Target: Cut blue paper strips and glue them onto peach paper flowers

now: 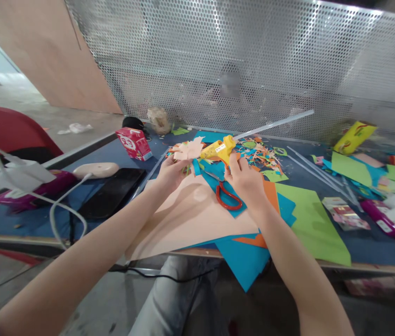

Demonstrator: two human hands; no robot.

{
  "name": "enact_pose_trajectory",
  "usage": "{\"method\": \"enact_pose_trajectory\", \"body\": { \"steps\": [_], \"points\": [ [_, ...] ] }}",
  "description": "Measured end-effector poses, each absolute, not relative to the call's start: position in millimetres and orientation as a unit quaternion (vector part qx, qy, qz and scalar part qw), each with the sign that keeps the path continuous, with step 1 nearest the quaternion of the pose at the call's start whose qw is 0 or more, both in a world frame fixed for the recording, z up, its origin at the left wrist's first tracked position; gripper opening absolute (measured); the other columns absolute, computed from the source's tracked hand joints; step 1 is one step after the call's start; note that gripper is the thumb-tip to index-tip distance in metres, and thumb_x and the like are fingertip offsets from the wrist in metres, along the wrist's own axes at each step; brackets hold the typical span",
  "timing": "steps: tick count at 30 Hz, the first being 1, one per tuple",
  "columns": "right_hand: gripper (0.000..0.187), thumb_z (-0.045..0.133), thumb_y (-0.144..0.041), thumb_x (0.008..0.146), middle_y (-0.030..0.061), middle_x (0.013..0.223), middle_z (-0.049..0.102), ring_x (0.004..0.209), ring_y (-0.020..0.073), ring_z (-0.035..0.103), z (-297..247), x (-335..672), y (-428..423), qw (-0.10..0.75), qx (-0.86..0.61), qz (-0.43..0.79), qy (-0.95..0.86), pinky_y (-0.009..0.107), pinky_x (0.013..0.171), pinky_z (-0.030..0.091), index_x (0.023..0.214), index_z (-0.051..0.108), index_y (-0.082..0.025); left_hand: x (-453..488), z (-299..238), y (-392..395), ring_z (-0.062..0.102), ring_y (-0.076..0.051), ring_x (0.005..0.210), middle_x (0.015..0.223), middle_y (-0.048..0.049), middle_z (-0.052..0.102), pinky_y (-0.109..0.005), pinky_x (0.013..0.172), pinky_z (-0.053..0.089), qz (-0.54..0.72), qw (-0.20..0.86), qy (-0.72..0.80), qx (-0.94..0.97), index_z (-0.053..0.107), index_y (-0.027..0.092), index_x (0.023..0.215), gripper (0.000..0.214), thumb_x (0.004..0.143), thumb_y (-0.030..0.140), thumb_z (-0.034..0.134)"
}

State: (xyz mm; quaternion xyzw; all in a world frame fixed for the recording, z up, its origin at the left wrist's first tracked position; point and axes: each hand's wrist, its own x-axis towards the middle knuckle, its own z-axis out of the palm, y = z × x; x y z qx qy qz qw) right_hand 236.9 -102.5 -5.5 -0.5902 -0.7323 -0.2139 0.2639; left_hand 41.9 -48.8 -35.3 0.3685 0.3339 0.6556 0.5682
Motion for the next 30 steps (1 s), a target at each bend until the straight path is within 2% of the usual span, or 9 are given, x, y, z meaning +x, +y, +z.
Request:
{"method": "enact_pose_trajectory", "body": {
  "steps": [10,25,30],
  "points": [
    [0.048,0.033,-0.036,0.086,0.0163,0.093,0.059,0.07,0.0216,0.059,-5.0,237.3,-102.9,0.248,-0.588,-0.216,-0.739,0.03,0.052,0.044,0.125,0.048,-0.012,41.3,-34.3,-49.7,0.057,-0.011,0.059,0.071,0.0006,0.061,-0.024,0.053,0.043,0.656,0.569,0.336,0.365,0.052,0.017,0.078,0.041,0.043,0.015,0.074],
    [0.047,0.031,-0.035,0.087,0.0142,0.09,0.06,0.068,0.0192,0.059,-3.6,237.1,-104.8,0.236,-0.583,-0.237,-0.741,0.027,0.052,0.044,0.125,0.049,-0.013,39.9,-33.2,-47.8,0.056,-0.01,0.056,0.068,0.0005,0.061,-0.023,0.053,0.043,0.678,0.561,0.323,0.349,0.055,0.016,0.075,0.036,0.044,0.013,0.072],
    [0.048,0.031,-0.035,0.087,0.0151,0.093,0.06,0.068,0.0195,0.059,-6.2,238.5,-103.0,0.237,-0.587,-0.232,-0.738,0.028,0.052,0.043,0.127,0.047,-0.013,40.4,-31.9,-48.0,0.058,-0.011,0.061,0.071,0.0002,0.061,-0.025,0.058,0.045,0.685,0.562,0.31,0.346,0.055,0.016,0.075,0.034,0.046,0.014,0.073]
  ]
}}
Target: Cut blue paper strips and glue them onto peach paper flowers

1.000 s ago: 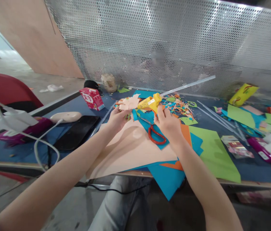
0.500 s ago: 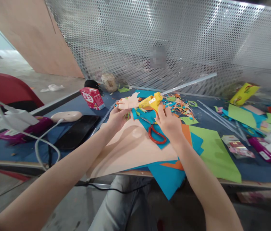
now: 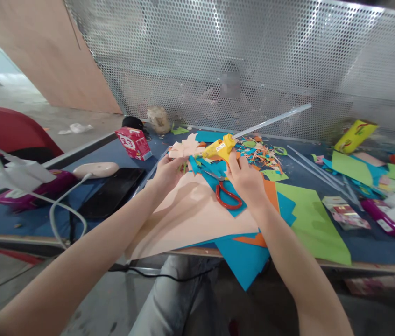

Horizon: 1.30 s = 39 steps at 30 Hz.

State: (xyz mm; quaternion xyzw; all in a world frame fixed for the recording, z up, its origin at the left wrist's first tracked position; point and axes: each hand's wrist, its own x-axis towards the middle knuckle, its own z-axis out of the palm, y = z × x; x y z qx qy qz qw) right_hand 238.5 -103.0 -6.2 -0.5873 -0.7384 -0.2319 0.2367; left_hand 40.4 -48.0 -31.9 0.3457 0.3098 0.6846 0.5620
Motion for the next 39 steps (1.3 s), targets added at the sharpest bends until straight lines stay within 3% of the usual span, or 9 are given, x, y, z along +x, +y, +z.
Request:
{"method": "enact_pose_trajectory", "body": {
  "steps": [5,9,15,18,20,25,30,36,39],
  "points": [
    [0.047,0.04,-0.039,0.083,0.0158,0.099,0.06,0.069,0.0214,0.06,-13,244,-92,0.266,-0.625,-0.208,-0.704,0.029,0.054,0.043,0.121,0.048,-0.012,41,-30,-49,0.056,-0.009,0.056,0.068,0.002,0.06,-0.023,0.052,0.043,0.688,0.561,0.309,0.342,0.055,0.017,0.075,0.033,0.047,0.015,0.072],
    [0.047,0.048,-0.042,0.08,0.0176,0.095,0.063,0.082,0.0274,0.061,-18,255,-77,0.283,-0.691,-0.109,-0.656,0.032,0.064,0.045,0.113,0.05,-0.008,41,-29,-51,0.057,-0.008,0.055,0.068,0.0018,0.062,-0.021,0.05,0.044,0.666,0.582,0.302,0.355,0.056,0.016,0.076,0.034,0.047,0.014,0.073],
    [0.036,0.047,-0.034,0.083,0.0212,0.1,0.06,0.093,0.0293,0.059,-27,269,-64,0.199,-0.736,-0.065,-0.644,0.036,0.075,0.044,0.106,0.053,-0.007,42,-26,-55,0.052,-0.006,0.045,0.056,0.0048,0.056,-0.019,0.044,0.043,0.627,0.624,0.304,0.353,0.055,0.016,0.068,0.026,0.049,0.012,0.072],
    [0.037,0.056,-0.033,0.078,0.0212,0.11,0.055,0.103,0.0321,0.052,-22,270,-68,0.21,-0.67,-0.14,-0.699,0.042,0.082,0.042,0.106,0.053,-0.009,42,-26,-56,0.054,-0.007,0.049,0.058,0.0026,0.059,-0.019,0.047,0.045,0.608,0.652,0.284,0.353,0.054,0.015,0.065,0.022,0.051,0.01,0.071],
    [0.033,0.057,-0.031,0.079,0.0159,0.108,0.056,0.103,0.0269,0.052,-15,267,-73,0.247,-0.548,-0.146,-0.786,0.04,0.085,0.041,0.106,0.053,-0.013,43,-25,-57,0.054,-0.007,0.05,0.058,0.002,0.059,-0.019,0.049,0.045,0.596,0.667,0.273,0.355,0.055,0.015,0.065,0.02,0.053,0.008,0.07],
    [0.025,0.045,-0.025,0.086,0.0071,0.102,0.06,0.087,0.0164,0.058,-8,256,-93,0.278,-0.335,-0.107,-0.894,0.029,0.074,0.046,0.109,0.053,-0.021,44,-23,-60,0.054,-0.008,0.049,0.056,0.0019,0.058,-0.019,0.048,0.044,0.583,0.686,0.263,0.347,0.055,0.015,0.069,0.021,0.055,0.006,0.068],
    [0.019,0.046,-0.016,0.084,0.0033,0.09,0.064,0.079,0.0136,0.059,-8,249,-100,0.318,-0.243,-0.05,-0.915,0.025,0.066,0.046,0.092,0.061,-0.024,46,-22,-61,0.053,-0.006,0.047,0.056,0.0038,0.057,-0.016,0.046,0.041,0.579,0.675,0.282,0.361,0.054,0.014,0.073,0.028,0.052,0.007,0.07],
    [0.006,0.056,-0.022,0.079,0.0017,0.077,0.064,0.07,0.0124,0.059,-4,242,-99,0.407,-0.301,0.125,-0.853,0.022,0.056,0.044,0.079,0.062,-0.022,48,-25,-60,0.056,-0.005,0.053,0.068,0.0032,0.061,-0.017,0.051,0.042,0.614,0.626,0.285,0.386,0.053,0.015,0.087,0.045,0.049,0.011,0.075],
    [0.014,0.06,-0.03,0.077,0.0015,0.069,0.061,0.064,0.0125,0.056,-7,238,-98,0.419,-0.342,0.146,-0.828,0.024,0.057,0.043,0.068,0.06,-0.02,49,-26,-61,0.055,-0.005,0.055,0.07,0.0033,0.06,-0.017,0.051,0.041,0.626,0.594,0.283,0.419,0.052,0.016,0.091,0.047,0.05,0.014,0.076]
  ]
}}
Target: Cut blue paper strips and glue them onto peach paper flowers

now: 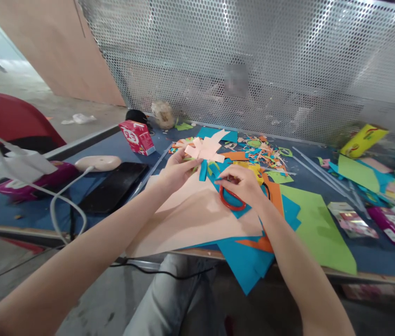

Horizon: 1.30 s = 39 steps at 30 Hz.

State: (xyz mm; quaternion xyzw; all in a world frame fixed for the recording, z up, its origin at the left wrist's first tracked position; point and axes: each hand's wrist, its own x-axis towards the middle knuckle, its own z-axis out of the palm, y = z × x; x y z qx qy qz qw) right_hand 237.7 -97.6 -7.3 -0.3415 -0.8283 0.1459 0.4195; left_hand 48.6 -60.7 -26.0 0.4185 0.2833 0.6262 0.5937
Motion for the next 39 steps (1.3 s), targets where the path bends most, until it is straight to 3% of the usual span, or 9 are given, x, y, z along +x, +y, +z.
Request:
{"method": "enact_pose_trajectory", "body": {
  "steps": [8,15,20,24,29,39],
  "points": [
    [0.021,0.068,-0.034,0.066,-0.0008,0.059,0.055,0.053,0.0113,0.048,-12,232,-95,0.486,-0.435,0.192,-0.733,0.025,0.05,0.04,0.06,0.054,-0.02,49,-25,-70,0.05,-0.005,0.05,0.06,0.0065,0.052,-0.017,0.048,0.037,0.594,0.49,0.327,0.548,0.053,0.018,0.097,0.044,0.058,0.022,0.074],
    [0.026,0.069,-0.038,0.062,-0.0038,0.054,0.048,0.049,0.0093,0.043,-12,228,-96,0.464,-0.487,0.236,-0.702,0.024,0.046,0.035,0.061,0.05,-0.02,50,-26,-68,0.049,-0.004,0.049,0.064,0.0056,0.053,-0.017,0.046,0.037,0.601,0.484,0.325,0.547,0.05,0.018,0.098,0.047,0.058,0.021,0.073],
    [0.035,0.072,-0.039,0.058,-0.0028,0.071,0.051,0.054,0.0089,0.048,-15,229,-92,0.471,-0.494,0.265,-0.681,0.025,0.051,0.04,0.073,0.046,-0.021,50,-25,-71,0.05,-0.005,0.048,0.064,0.0058,0.053,-0.017,0.046,0.037,0.598,0.473,0.33,0.556,0.05,0.019,0.095,0.044,0.058,0.022,0.073],
    [0.037,0.069,-0.042,0.06,-0.0011,0.075,0.055,0.059,0.012,0.053,-18,229,-91,0.456,-0.493,0.286,-0.684,0.028,0.055,0.043,0.078,0.044,-0.022,50,-27,-71,0.054,-0.007,0.051,0.063,0.0055,0.054,-0.018,0.047,0.04,0.593,0.475,0.327,0.562,0.05,0.02,0.096,0.044,0.059,0.024,0.074],
    [0.034,0.067,-0.043,0.063,-0.0031,0.065,0.051,0.059,0.0136,0.053,-21,229,-91,0.443,-0.493,0.294,-0.689,0.028,0.055,0.042,0.069,0.041,-0.022,50,-29,-71,0.056,-0.008,0.054,0.064,0.005,0.055,-0.02,0.052,0.044,0.589,0.48,0.317,0.567,0.049,0.021,0.096,0.044,0.059,0.025,0.074],
    [0.034,0.064,-0.047,0.066,-0.0032,0.062,0.048,0.058,0.0125,0.05,-19,230,-91,0.432,-0.498,0.259,-0.706,0.026,0.055,0.04,0.068,0.043,-0.021,50,-28,-72,0.054,-0.007,0.052,0.063,0.0054,0.056,-0.017,0.048,0.04,0.586,0.477,0.33,0.567,0.051,0.02,0.097,0.044,0.059,0.023,0.073]
  ]
}}
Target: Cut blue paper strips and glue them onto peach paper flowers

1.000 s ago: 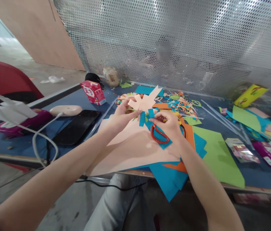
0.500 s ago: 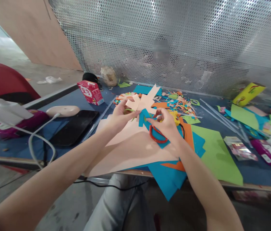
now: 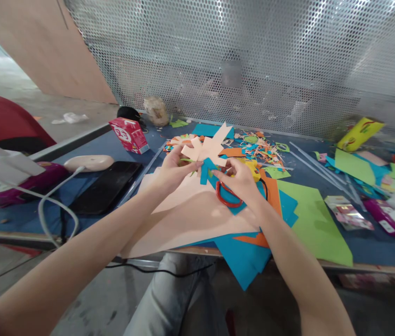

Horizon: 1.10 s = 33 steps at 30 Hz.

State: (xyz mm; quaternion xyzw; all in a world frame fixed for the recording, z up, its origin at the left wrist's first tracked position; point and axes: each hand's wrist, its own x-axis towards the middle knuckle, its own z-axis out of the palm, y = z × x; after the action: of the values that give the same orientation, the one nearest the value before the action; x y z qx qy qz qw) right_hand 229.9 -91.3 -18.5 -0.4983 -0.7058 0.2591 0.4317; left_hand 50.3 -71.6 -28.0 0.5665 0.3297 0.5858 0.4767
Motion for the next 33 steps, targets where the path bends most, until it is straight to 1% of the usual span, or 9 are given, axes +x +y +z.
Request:
{"method": "enact_pose_trajectory", "body": {
  "steps": [4,8,12,15,17,21,24,29,33],
  "points": [
    [0.033,0.063,-0.047,0.067,0.0006,0.079,0.054,0.061,0.0103,0.05,-14,230,-94,0.448,-0.484,0.294,-0.692,0.025,0.055,0.042,0.081,0.048,-0.02,48,-29,-71,0.059,-0.011,0.063,0.075,0.002,0.062,-0.023,0.059,0.047,0.624,0.428,0.318,0.571,0.056,0.021,0.092,0.037,0.06,0.025,0.073],
    [0.044,0.057,-0.056,0.069,0.0043,0.101,0.051,0.063,0.009,0.051,-14,235,-90,0.489,-0.459,0.389,-0.632,0.019,0.041,0.036,0.096,0.046,-0.023,39,-25,-74,0.059,-0.019,0.093,0.082,-0.0014,0.066,-0.037,0.086,0.044,0.664,0.189,0.276,0.669,0.066,0.024,0.076,0.007,0.071,0.028,0.066],
    [0.054,0.037,-0.071,0.071,0.004,0.09,0.053,0.058,0.0103,0.051,-10,241,-86,0.5,-0.413,0.495,-0.579,0.02,0.037,0.034,0.092,0.048,-0.023,33,-20,-78,0.052,-0.02,0.104,0.088,0.0003,0.067,-0.041,0.094,0.036,0.625,-0.041,0.23,0.744,0.069,0.032,0.068,0.019,0.081,0.03,0.055],
    [0.06,0.034,-0.077,0.068,0.0011,0.071,0.051,0.056,0.0119,0.051,-7,241,-88,0.46,-0.387,0.53,-0.597,0.021,0.037,0.034,0.083,0.051,-0.021,34,-22,-78,0.047,-0.02,0.107,0.106,0.0003,0.061,-0.039,0.094,0.034,0.62,-0.14,0.212,0.743,0.069,0.032,0.068,0.016,0.079,0.03,0.057],
    [0.055,0.046,-0.074,0.064,-0.0008,0.066,0.05,0.056,0.0113,0.05,-7,239,-91,0.449,-0.388,0.511,-0.622,0.021,0.038,0.035,0.08,0.051,-0.021,36,-24,-77,0.044,-0.021,0.108,0.115,-0.0007,0.055,-0.039,0.094,0.035,0.624,-0.178,0.224,0.728,0.07,0.031,0.069,0.011,0.075,0.032,0.061],
    [0.038,0.066,-0.052,0.064,-0.0015,0.071,0.056,0.059,0.009,0.052,-10,234,-96,0.422,-0.414,0.45,-0.67,0.02,0.047,0.04,0.079,0.052,-0.02,38,-27,-77,0.039,-0.024,0.111,0.123,-0.0011,0.047,-0.039,0.092,0.037,0.634,-0.213,0.241,0.703,0.071,0.03,0.069,0.008,0.073,0.031,0.063],
    [0.033,0.066,-0.048,0.066,0.001,0.078,0.062,0.065,0.0106,0.057,-12,232,-96,0.404,-0.418,0.462,-0.67,0.022,0.055,0.044,0.078,0.054,-0.019,37,-27,-77,0.039,-0.024,0.11,0.125,-0.0001,0.044,-0.041,0.093,0.035,0.646,-0.213,0.221,0.699,0.071,0.032,0.072,0.01,0.074,0.029,0.062],
    [0.029,0.064,-0.046,0.067,0.0003,0.072,0.062,0.062,0.0118,0.058,-13,232,-96,0.413,-0.415,0.467,-0.662,0.024,0.055,0.045,0.076,0.057,-0.019,36,-27,-77,0.04,-0.023,0.106,0.118,-0.0024,0.046,-0.04,0.091,0.036,0.634,-0.249,0.226,0.696,0.069,0.035,0.086,0.016,0.078,0.03,0.056],
    [0.029,0.062,-0.044,0.07,-0.0029,0.059,0.051,0.055,0.0101,0.049,-9,233,-98,0.434,-0.447,0.326,-0.711,0.023,0.05,0.038,0.06,0.049,-0.019,37,-30,-76,0.043,-0.021,0.105,0.111,-0.0038,0.048,-0.038,0.092,0.036,0.623,-0.241,0.231,0.708,0.067,0.033,0.09,0.018,0.081,0.029,0.052]
  ]
}}
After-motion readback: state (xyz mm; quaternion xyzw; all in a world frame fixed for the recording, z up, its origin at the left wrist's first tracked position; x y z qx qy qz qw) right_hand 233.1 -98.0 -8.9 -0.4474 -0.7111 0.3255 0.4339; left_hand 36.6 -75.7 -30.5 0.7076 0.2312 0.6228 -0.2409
